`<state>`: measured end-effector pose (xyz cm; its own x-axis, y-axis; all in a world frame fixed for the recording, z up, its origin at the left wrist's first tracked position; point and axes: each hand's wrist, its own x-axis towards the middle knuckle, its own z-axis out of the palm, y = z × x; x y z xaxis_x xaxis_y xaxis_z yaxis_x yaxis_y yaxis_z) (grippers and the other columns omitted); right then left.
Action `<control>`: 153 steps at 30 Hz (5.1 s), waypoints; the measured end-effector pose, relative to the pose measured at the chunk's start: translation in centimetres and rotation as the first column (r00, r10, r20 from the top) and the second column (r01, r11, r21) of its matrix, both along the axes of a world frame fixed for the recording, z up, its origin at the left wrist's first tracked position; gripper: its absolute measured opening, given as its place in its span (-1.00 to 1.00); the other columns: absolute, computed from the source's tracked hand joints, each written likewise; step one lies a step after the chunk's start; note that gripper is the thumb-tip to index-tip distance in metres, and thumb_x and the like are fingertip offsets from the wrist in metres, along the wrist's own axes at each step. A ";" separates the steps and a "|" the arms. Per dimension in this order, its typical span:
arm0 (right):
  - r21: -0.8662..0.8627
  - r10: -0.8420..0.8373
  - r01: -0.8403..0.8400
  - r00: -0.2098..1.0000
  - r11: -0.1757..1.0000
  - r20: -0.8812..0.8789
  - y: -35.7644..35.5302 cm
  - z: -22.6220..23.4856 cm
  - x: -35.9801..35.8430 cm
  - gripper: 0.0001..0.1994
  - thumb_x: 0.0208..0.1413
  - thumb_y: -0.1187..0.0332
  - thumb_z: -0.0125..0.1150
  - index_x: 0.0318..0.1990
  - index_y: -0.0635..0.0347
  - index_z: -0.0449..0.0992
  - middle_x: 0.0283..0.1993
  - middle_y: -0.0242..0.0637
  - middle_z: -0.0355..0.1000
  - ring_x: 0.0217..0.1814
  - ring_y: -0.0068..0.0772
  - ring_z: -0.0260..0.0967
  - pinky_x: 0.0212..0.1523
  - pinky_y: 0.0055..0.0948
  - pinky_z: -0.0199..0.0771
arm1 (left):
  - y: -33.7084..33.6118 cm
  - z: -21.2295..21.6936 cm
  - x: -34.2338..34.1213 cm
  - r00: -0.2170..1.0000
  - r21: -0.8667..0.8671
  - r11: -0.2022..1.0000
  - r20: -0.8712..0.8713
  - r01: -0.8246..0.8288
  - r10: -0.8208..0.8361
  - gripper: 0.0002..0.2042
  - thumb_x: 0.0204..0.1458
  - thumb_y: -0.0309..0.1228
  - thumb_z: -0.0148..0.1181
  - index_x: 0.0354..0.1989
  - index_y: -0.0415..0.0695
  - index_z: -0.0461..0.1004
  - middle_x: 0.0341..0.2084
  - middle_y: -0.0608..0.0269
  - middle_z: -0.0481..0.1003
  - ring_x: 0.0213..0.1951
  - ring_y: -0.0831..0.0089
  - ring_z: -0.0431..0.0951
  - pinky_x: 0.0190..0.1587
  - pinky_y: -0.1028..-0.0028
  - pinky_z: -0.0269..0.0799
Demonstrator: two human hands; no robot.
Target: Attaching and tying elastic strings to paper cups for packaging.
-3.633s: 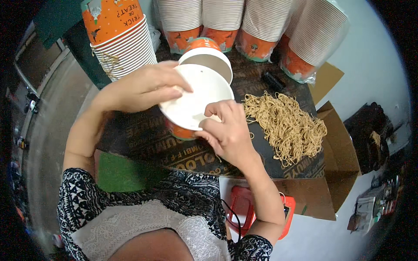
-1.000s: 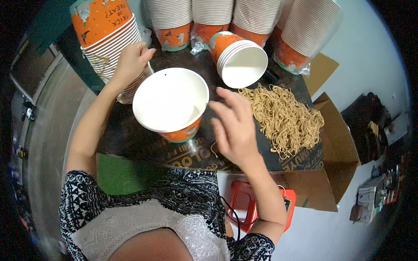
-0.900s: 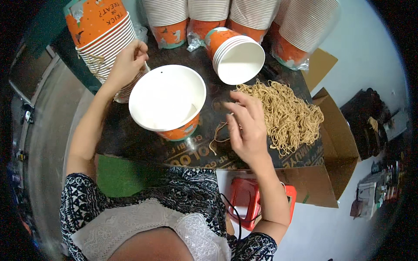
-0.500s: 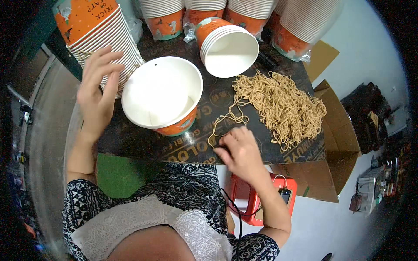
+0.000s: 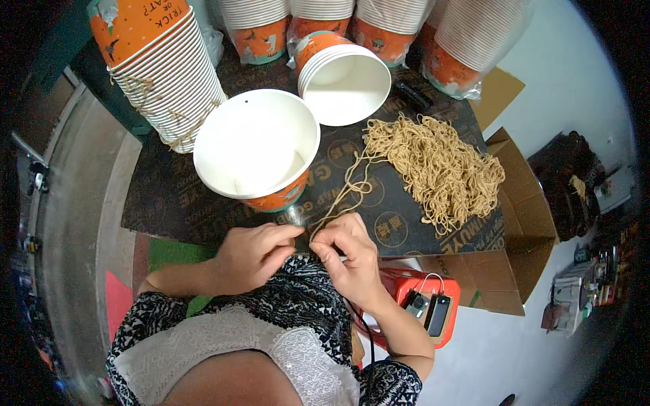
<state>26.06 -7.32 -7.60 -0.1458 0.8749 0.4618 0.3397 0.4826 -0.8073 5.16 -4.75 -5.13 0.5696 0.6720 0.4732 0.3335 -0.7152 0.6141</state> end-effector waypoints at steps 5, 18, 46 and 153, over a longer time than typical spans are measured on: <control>-0.035 0.002 -0.006 0.996 0.999 -0.094 0.0 -0.5 -0.2 -0.95 0.05 0.49 0.31 -0.37 0.24 0.56 -0.31 -0.25 0.44 -0.20 -0.26 0.33 -0.13 -0.36 0.34 | 0.3 -2.8 2.2 0.975 -0.304 0.950 0.220 0.069 0.000 -0.86 0.03 -0.57 0.27 -0.21 -0.22 0.52 -0.43 0.13 0.57 -0.49 0.44 0.60 -0.43 0.47 0.46; 0.186 0.052 -0.188 0.823 0.964 0.565 6.8 0.0 3.3 -0.85 -0.05 0.60 0.19 -0.27 0.24 0.49 -0.31 -0.16 0.38 -0.16 -0.05 0.34 -0.09 -0.21 0.30 | -0.1 0.0 -1.5 0.893 -0.304 0.947 0.449 0.105 0.045 -0.95 0.06 -0.65 0.19 -0.33 -0.28 0.56 -0.51 0.18 0.59 -0.51 0.55 0.59 -0.46 0.58 0.44; -0.246 0.100 -0.475 0.591 0.845 -0.800 -0.7 2.2 -2.5 -0.72 0.34 0.22 0.06 0.00 0.26 0.33 -0.06 -0.25 0.39 -0.08 -0.49 0.35 -0.02 -0.48 0.33 | -0.4 1.9 1.5 0.882 -0.235 0.971 0.464 0.033 0.082 -0.84 -0.01 -0.72 0.23 -0.28 -0.21 0.55 -0.46 0.37 0.39 -0.49 0.69 0.32 -0.46 0.65 0.20; 0.266 -0.146 0.093 0.971 0.959 0.190 3.9 7.9 -1.0 -0.74 -0.05 0.59 0.29 -0.14 0.25 0.52 -0.31 -0.10 0.40 -0.37 -0.13 0.45 -0.37 -0.29 0.47 | 10.1 8.4 -0.4 0.912 -0.753 0.530 0.235 0.390 -0.336 -0.86 0.07 -0.47 0.27 -0.30 -0.28 0.50 -0.49 0.34 0.50 -0.48 0.66 0.44 -0.39 0.64 0.36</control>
